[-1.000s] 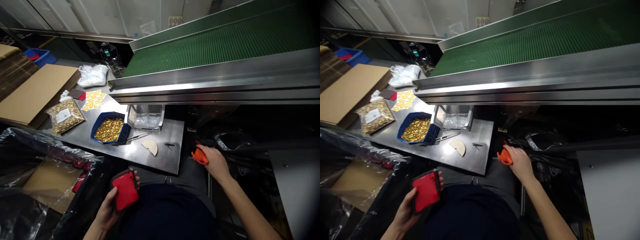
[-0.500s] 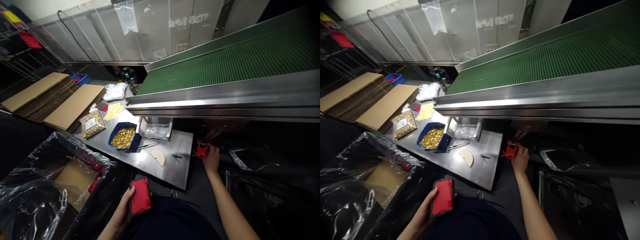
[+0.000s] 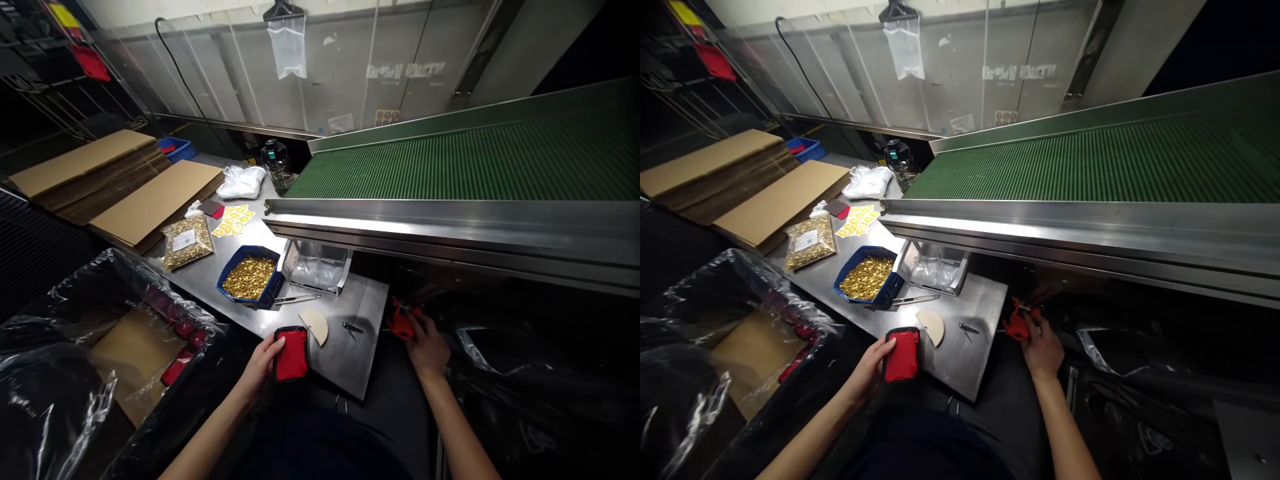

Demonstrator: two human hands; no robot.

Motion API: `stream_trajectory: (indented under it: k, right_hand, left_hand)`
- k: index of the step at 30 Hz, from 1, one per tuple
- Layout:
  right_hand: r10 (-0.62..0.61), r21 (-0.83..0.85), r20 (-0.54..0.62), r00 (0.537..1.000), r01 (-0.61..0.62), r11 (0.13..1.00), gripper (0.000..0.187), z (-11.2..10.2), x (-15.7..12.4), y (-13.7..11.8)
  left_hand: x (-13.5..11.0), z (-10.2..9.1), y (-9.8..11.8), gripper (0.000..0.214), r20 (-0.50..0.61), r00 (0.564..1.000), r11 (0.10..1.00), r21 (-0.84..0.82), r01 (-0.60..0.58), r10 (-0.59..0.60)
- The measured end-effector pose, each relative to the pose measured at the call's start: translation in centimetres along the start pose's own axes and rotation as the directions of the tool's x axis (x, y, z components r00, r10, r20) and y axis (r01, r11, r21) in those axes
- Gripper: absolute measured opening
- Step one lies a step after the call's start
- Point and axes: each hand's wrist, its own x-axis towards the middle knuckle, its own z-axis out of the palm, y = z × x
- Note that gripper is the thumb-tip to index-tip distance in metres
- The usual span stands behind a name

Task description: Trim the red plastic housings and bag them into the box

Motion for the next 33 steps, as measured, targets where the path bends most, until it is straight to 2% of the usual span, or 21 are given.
stream_trajectory:
  k: [4, 8, 12, 16, 20, 23, 24, 26, 28, 29, 31, 33]
  right_hand:
    - [0.161, -0.019, 0.039, 0.986, -0.16, 0.987, 0.046, 0.8, 1.6, -1.4]
    - [0.285, 0.044, 0.098, 0.953, -0.29, 0.956, 0.049, 1.3, 1.7, -2.2]
    - [0.384, 0.154, 0.151, 0.911, -0.406, 0.901, 0.054, 1.3, 1.0, -2.0]
    - [0.43, 0.278, 0.164, 0.888, -0.46, 0.843, 0.048, 1.2, 0.6, -1.7]
    - [0.536, 0.384, 0.041, 0.843, -0.509, 0.77, 0.042, -0.9, -0.7, -2.6]
    - [0.593, 0.43, -0.085, 0.8, -0.508, 0.747, 0.046, -4.6, -2.2, -5.3]
    - [0.573, 0.442, -0.108, 0.812, -0.478, 0.759, 0.049, -6.2, -2.6, -6.8]
    - [0.44, 0.47, -0.091, 0.893, -0.351, 0.81, 0.051, -9.3, -2.6, -10.7]
    - [0.18, 0.502, 0.003, 0.984, -0.157, 0.85, 0.044, -11.7, -1.1, -15.4]
    - [0.023, 0.52, 0.07, 0.997, -0.056, 0.853, 0.038, -12.4, 0.2, -17.9]
    - [-0.215, 0.534, 0.195, 0.957, 0.08, 0.841, 0.029, -12.6, 3.9, -22.9]
    - [-0.298, 0.498, 0.304, 0.905, 0.115, 0.86, 0.022, -11.4, 8.1, -27.3]
  left_hand:
    - [0.2, 0.6, -0.5, 0.049, 0.017, 0.999, 0.993, 0.108, -0.046, 0.044]
    - [0.5, 0.4, -1.5, 0.053, -0.011, 0.992, 0.953, 0.278, -0.117, 0.124]
    - [1.0, 0.1, -2.8, 0.058, -0.093, 0.951, 0.832, 0.515, -0.207, 0.295]
    - [1.3, 0.4, -3.6, 0.047, -0.05, 0.904, 0.664, 0.696, -0.273, 0.425]
    - [1.5, 1.2, -3.4, 0.04, 0.028, 0.878, 0.532, 0.786, -0.314, 0.477]
    - [1.9, 1.7, -3.1, 0.042, 0.054, 0.871, 0.482, 0.815, -0.321, 0.487]
    - [2.0, 1.9, -3.1, 0.043, 0.055, 0.871, 0.478, 0.818, -0.319, 0.487]
    - [2.3, 2.0, -3.0, 0.044, 0.051, 0.872, 0.485, 0.814, -0.319, 0.487]
    - [2.6, 1.9, -3.1, 0.045, 0.043, 0.872, 0.511, 0.796, -0.325, 0.488]
    - [2.7, 1.7, -3.0, 0.046, 0.036, 0.872, 0.529, 0.782, -0.329, 0.489]
    - [2.8, 1.3, -2.9, 0.048, 0.012, 0.873, 0.573, 0.75, -0.331, 0.488]
    - [2.4, 0.7, -2.7, 0.048, -0.019, 0.877, 0.621, 0.714, -0.324, 0.48]
